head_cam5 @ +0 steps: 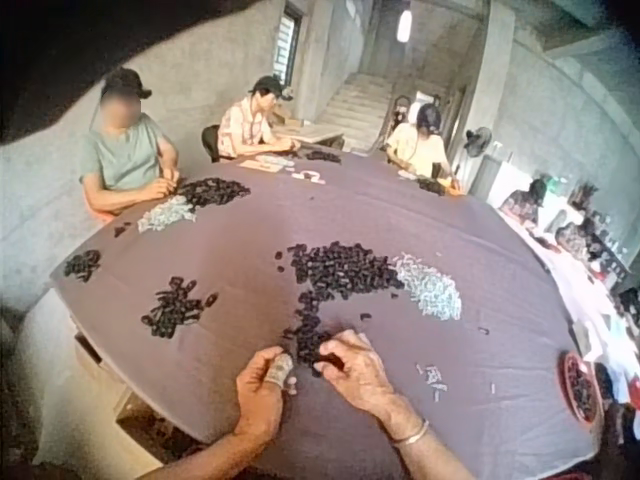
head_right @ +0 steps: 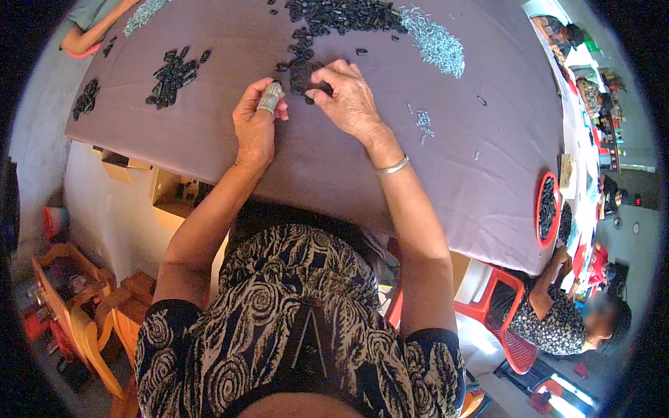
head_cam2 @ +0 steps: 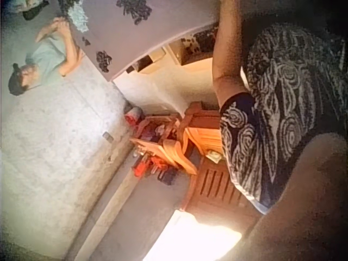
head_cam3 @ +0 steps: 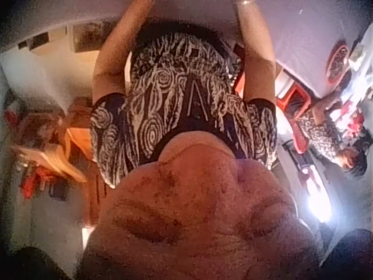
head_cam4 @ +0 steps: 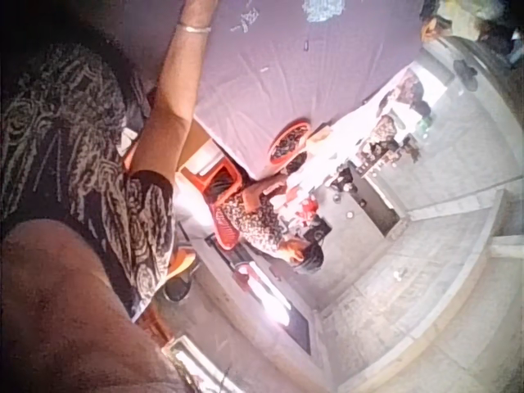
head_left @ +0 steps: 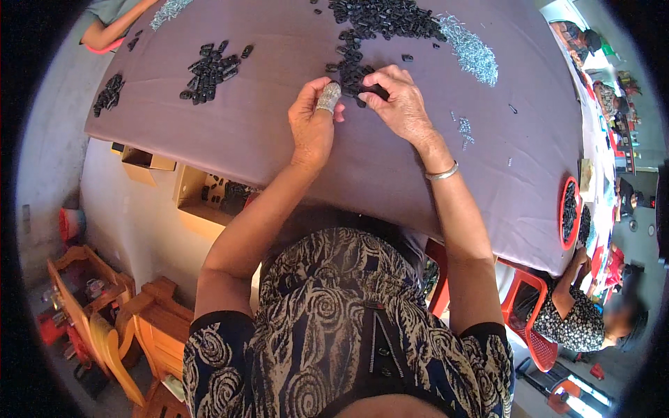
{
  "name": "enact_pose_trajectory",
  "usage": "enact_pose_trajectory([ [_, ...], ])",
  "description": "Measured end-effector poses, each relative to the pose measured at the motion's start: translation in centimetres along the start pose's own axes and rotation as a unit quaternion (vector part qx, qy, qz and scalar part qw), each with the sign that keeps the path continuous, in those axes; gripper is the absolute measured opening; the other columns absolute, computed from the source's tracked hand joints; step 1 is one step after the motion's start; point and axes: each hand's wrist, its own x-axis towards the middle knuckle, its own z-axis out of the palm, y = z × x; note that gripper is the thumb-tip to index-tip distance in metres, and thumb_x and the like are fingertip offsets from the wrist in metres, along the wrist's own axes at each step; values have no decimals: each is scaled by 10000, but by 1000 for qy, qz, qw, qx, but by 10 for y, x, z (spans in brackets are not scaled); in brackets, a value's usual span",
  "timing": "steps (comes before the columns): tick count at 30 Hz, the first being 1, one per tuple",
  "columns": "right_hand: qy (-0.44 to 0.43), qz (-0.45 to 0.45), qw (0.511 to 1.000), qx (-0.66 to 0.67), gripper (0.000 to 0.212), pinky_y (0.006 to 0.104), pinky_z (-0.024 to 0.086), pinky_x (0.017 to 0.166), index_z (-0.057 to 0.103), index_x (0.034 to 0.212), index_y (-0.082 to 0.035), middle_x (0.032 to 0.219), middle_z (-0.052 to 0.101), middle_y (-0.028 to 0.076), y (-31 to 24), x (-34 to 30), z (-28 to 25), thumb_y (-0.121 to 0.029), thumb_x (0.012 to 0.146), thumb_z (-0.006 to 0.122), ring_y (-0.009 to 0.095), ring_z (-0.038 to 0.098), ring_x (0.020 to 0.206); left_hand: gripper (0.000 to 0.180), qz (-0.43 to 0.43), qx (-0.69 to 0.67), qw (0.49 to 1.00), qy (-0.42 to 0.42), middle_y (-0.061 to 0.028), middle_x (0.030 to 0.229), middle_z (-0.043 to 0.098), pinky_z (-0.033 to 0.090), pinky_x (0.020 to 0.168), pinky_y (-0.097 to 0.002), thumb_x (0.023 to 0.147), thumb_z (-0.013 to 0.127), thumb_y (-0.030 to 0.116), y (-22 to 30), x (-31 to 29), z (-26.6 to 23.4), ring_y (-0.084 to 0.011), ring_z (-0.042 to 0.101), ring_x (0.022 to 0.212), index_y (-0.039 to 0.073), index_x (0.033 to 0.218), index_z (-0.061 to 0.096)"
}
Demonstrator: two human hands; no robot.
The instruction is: Sorting and organizing small black and silver components on a shared workshop table.
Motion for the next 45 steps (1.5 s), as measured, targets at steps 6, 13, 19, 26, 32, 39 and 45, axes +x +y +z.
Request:
enact_pose_trajectory([
  [6, 1, 12, 1000, -11, 90, 375, 471, 741, 625, 813, -80, 815, 576, 65, 9, -4, -3, -82, 727, 655, 285, 545, 806, 145, -8, -15, 1000, 12, -46, 849, 592, 461, 564, -245, 909, 519, 22, 2, 2, -2, -100, 538, 673, 8, 1039, 582],
  [13, 26, 49, 998, 18, 149, 388, 467, 713, 620, 843, -83, 786, 568, 69, -7, -3, 2, -83, 705, 677, 289, 546, 783, 139, -5, -36, 999, 11, -40, 847, 591, 458, 562, -248, 907, 520, 21, 3, 4, -4, -99, 537, 671, 13, 1032, 580],
  [19, 6, -51, 996, -68, 190, 399, 462, 712, 621, 885, -89, 802, 550, 73, -17, 5, 18, -79, 707, 684, 291, 543, 795, 157, -5, -26, 1000, 10, -33, 847, 583, 458, 568, -239, 910, 512, 21, 3, 2, -2, -97, 538, 678, 6, 1056, 567],
  [26, 22, 81, 996, -13, 149, 336, 480, 673, 629, 890, -68, 758, 572, 72, 6, -12, -10, -33, 748, 660, 235, 548, 727, 176, -29, 9, 999, -11, -16, 846, 581, 448, 561, -215, 892, 539, 8, 4, -2, 1, -81, 539, 668, 22, 1060, 589],
  [32, 54, 218, 971, 87, 137, 245, 483, 660, 648, 948, -54, 819, 628, 43, 21, -20, -19, -65, 812, 658, 119, 581, 694, 232, -2, 64, 994, -88, -25, 914, 598, 459, 587, -214, 845, 545, -49, -3, -4, 0, -85, 554, 700, 33, 1056, 592],
  [39, 114, 172, 978, 36, 141, 263, 484, 672, 650, 964, -48, 775, 603, 63, 19, -21, -27, -79, 827, 642, 136, 591, 696, 268, -5, 68, 993, -94, -38, 949, 583, 482, 642, -218, 826, 507, -102, -3, -5, 0, -92, 553, 759, 17, 1048, 599],
  [45, 100, 131, 986, 15, 117, 305, 486, 670, 649, 906, -43, 795, 584, 90, 4, -20, -28, -46, 789, 650, 222, 591, 706, 238, -2, 69, 993, -95, -24, 946, 567, 497, 671, -225, 830, 522, -96, -1, -6, 2, -90, 550, 793, 6, 1029, 604],
])
